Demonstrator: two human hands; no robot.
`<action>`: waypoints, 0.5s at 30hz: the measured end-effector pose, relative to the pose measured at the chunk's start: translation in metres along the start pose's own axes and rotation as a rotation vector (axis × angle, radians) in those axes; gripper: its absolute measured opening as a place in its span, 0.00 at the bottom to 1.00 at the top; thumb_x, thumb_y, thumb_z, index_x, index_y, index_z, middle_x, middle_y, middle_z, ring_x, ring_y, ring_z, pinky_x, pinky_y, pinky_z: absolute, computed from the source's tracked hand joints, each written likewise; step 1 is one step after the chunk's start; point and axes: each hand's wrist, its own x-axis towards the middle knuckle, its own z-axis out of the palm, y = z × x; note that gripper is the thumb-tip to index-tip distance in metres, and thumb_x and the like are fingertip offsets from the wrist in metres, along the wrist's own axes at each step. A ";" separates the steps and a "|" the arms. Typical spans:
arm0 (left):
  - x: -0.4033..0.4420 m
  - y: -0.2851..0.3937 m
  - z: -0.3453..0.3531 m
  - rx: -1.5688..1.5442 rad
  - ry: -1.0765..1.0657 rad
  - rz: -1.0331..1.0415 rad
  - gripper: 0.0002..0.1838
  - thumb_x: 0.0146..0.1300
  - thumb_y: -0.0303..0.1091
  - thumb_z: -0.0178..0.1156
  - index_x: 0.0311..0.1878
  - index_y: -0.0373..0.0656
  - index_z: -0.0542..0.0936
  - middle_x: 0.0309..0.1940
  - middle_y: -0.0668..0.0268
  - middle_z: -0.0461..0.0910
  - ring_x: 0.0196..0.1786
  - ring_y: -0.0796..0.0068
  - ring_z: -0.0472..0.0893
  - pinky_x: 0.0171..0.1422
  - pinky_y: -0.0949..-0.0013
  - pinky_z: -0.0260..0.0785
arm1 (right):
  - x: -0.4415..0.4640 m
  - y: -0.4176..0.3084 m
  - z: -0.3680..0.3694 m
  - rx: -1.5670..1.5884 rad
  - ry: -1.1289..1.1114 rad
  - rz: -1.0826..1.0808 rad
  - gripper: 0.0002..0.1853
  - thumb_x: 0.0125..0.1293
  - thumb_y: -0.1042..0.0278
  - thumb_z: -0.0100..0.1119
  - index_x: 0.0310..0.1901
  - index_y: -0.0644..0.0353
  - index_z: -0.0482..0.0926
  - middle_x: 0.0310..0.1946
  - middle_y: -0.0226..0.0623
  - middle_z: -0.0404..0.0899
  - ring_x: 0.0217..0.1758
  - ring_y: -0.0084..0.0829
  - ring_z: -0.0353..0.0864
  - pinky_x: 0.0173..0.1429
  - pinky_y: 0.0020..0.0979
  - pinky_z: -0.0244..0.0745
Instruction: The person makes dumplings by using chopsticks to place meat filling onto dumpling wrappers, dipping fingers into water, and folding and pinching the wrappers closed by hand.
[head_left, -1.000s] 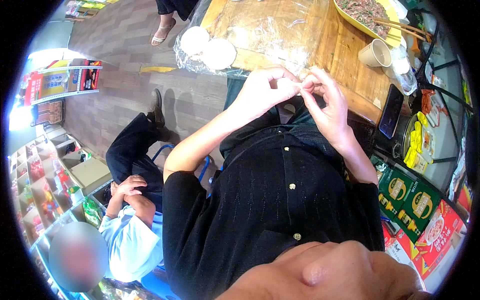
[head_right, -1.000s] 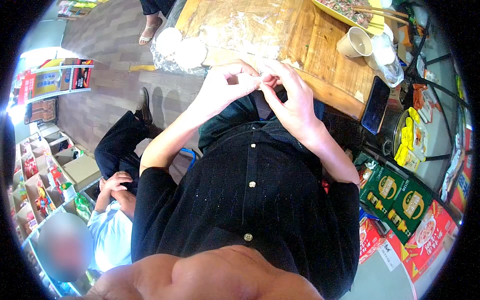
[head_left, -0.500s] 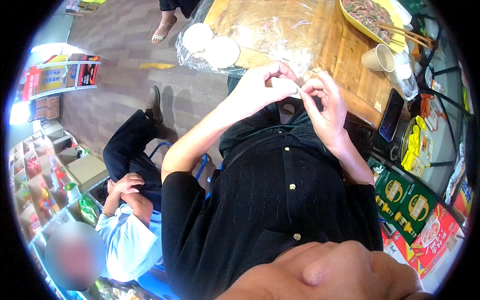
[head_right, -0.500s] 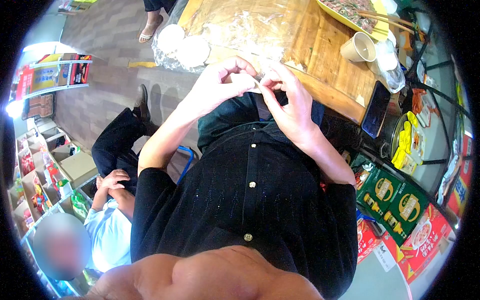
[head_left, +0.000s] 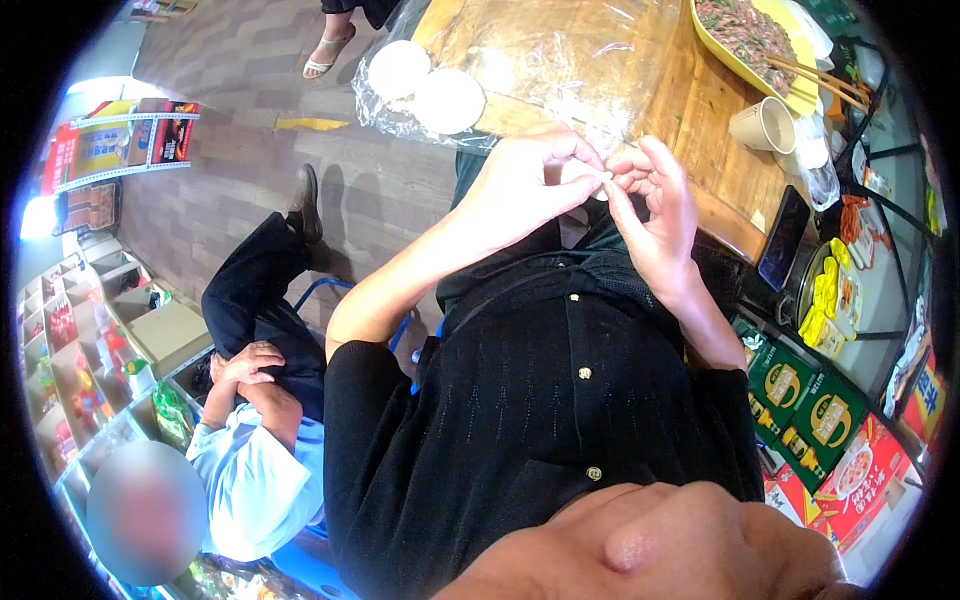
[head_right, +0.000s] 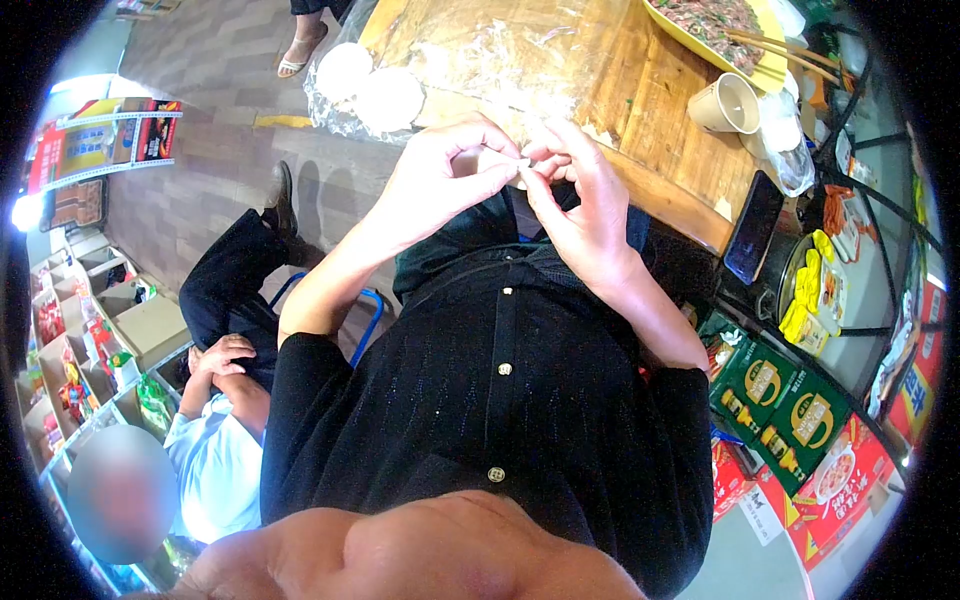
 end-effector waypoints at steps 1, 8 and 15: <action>0.000 0.000 -0.001 -0.009 -0.015 0.008 0.10 0.60 0.33 0.65 0.42 0.37 0.81 0.39 0.67 0.80 0.44 0.80 0.77 0.51 0.73 0.70 | 0.000 0.000 0.000 -0.010 -0.015 -0.013 0.30 0.59 0.86 0.62 0.62 0.65 0.64 0.38 0.36 0.77 0.36 0.21 0.78 0.42 0.24 0.77; -0.003 -0.009 0.009 -0.369 0.073 -0.108 0.10 0.62 0.31 0.64 0.44 0.36 0.80 0.39 0.69 0.80 0.43 0.83 0.77 0.50 0.77 0.69 | -0.001 0.009 -0.002 0.031 -0.016 -0.048 0.31 0.58 0.88 0.58 0.63 0.64 0.61 0.38 0.35 0.75 0.38 0.21 0.77 0.43 0.24 0.76; -0.004 -0.016 0.020 -0.307 0.129 -0.134 0.09 0.60 0.29 0.65 0.41 0.35 0.79 0.39 0.68 0.80 0.42 0.83 0.77 0.49 0.77 0.70 | 0.002 0.003 -0.006 0.020 -0.112 -0.048 0.24 0.58 0.88 0.58 0.56 0.66 0.67 0.37 0.34 0.74 0.36 0.19 0.76 0.40 0.23 0.75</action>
